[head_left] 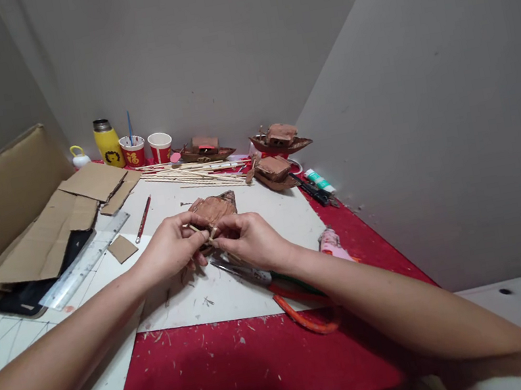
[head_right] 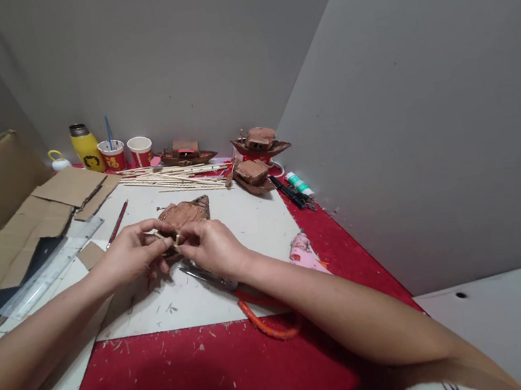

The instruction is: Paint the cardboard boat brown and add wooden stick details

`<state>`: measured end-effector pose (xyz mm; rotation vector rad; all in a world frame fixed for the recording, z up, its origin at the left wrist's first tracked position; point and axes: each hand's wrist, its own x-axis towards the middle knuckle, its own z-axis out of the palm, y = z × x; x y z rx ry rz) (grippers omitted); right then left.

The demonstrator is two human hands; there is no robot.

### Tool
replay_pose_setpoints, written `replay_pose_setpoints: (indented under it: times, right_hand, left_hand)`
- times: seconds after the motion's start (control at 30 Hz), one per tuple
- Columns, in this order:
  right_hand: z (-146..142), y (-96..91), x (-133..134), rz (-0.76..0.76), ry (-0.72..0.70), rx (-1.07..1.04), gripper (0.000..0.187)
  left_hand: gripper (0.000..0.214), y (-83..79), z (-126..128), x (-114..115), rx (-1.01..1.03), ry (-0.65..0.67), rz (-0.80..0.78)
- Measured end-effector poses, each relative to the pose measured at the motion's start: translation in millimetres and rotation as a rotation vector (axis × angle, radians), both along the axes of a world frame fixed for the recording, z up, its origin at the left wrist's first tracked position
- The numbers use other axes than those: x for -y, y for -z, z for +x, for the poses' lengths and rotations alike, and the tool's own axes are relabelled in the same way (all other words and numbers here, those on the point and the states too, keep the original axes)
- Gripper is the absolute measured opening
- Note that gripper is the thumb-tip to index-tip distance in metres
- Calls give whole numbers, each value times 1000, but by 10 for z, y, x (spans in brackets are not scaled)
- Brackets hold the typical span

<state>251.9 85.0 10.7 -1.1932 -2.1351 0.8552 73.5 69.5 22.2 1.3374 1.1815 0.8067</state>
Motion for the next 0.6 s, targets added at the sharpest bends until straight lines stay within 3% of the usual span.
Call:
replay_pose_setpoints:
  times: [0.2,0.37,0.5,0.6]
  right_hand:
    - [101,-110,70,-93,-38,-27,18]
    - [404,-315,244,-360,-16,-171,35]
    - [709,-389,170,-243,162,-148,36]
    - [848,-276,-56,-131,229,58,29]
  left_hand:
    - [13,-164,-90,1,-54,-26,6]
    - [19,-260,-212,-16,-100,-130,130]
    - [21,-334,-310,-47,-89,-221,225]
    - [22,-396,-381,-79,-70,-285,261]
